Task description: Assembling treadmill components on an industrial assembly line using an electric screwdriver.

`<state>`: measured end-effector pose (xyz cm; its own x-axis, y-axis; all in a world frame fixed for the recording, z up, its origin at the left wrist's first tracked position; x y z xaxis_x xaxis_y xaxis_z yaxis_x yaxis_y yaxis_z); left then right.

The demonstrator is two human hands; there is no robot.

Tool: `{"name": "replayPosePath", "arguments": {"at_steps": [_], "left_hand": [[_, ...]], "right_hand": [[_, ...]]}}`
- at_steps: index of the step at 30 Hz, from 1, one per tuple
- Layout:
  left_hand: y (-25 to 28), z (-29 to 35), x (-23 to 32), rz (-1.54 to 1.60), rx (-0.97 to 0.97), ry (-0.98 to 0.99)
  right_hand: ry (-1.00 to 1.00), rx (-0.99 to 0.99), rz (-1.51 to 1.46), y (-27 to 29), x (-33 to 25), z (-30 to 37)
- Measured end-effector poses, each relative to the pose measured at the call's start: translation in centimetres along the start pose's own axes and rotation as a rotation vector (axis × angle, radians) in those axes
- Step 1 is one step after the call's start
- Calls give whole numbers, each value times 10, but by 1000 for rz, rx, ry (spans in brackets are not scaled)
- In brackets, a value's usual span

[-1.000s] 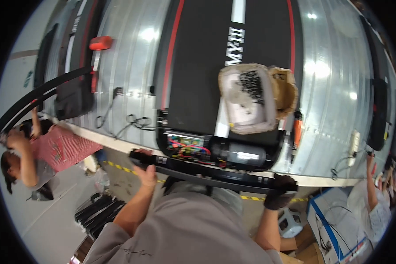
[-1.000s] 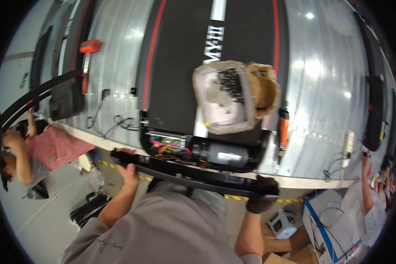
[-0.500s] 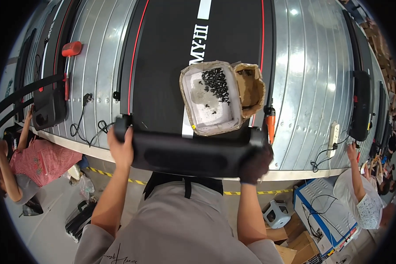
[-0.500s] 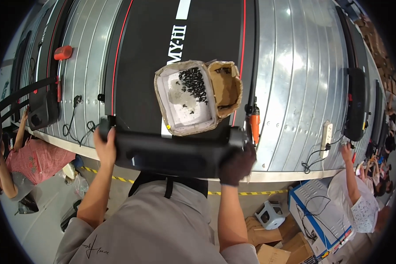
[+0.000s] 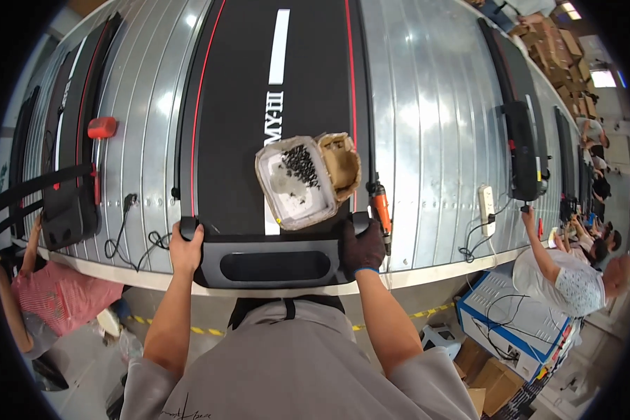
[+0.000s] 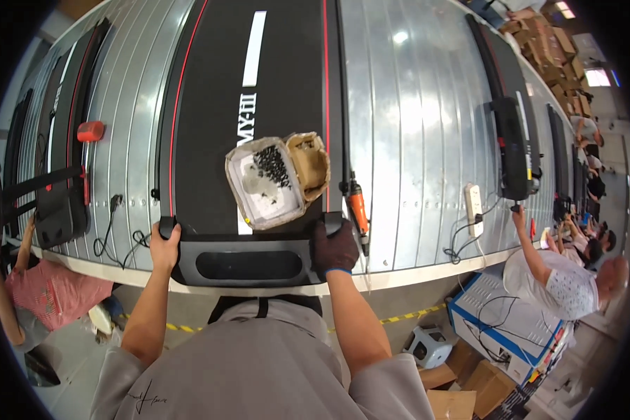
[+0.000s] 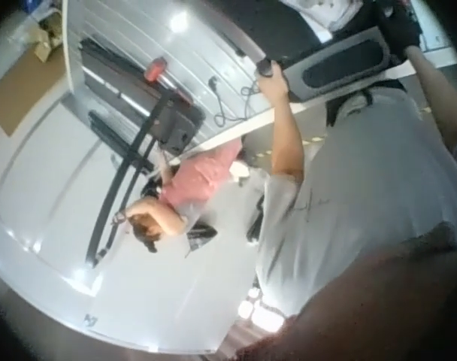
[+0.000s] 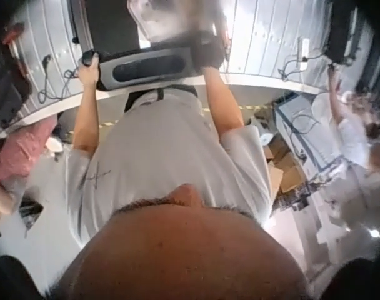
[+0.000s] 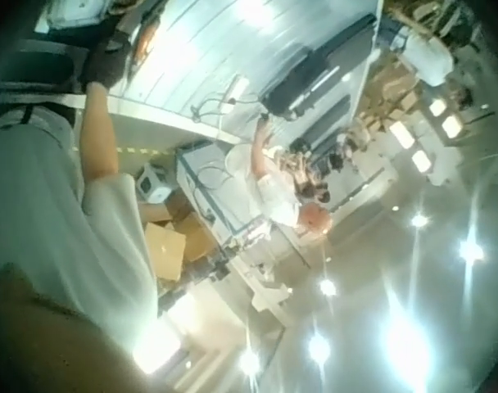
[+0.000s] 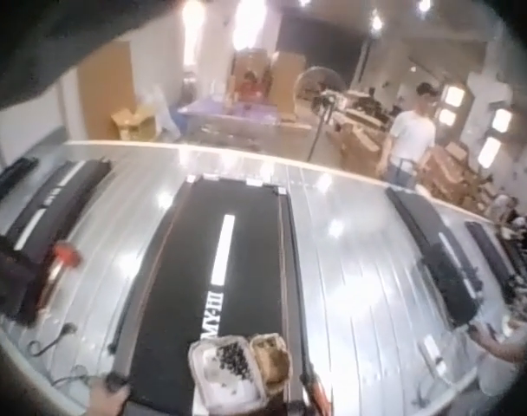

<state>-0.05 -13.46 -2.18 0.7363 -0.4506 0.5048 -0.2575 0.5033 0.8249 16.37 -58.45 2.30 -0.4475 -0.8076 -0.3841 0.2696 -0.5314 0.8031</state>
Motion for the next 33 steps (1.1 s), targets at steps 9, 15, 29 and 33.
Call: {"name": "replayPosePath", "arguments": {"at_steps": [9,15,29,33], "left_hand": [[-20,-31,24,-85,-124,104],[-18,-65,-38,11,-142,112],[-11,-5,-42,138,-175,373],[-85,69,72,209,-274,258]], "right_hand": [[702,484,192,-18,-3,-28],[273,306,-659,-57,47,-104],[-267,-258,-1433,-8,216,-25],[-9,-353,-1953,18,266,3]]}}
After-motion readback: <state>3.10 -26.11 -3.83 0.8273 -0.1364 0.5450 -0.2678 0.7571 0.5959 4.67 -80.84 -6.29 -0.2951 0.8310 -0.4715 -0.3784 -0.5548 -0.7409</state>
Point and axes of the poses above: each hand's wrist, its own z-axis away from the middle knuckle, its own y-axis out of the back of the hand, x = y × z, the point moved 6 cm from there along -z, towards the middle knuckle, and after that the axes turned 5 degrees about -z, right-handed, at the moved point
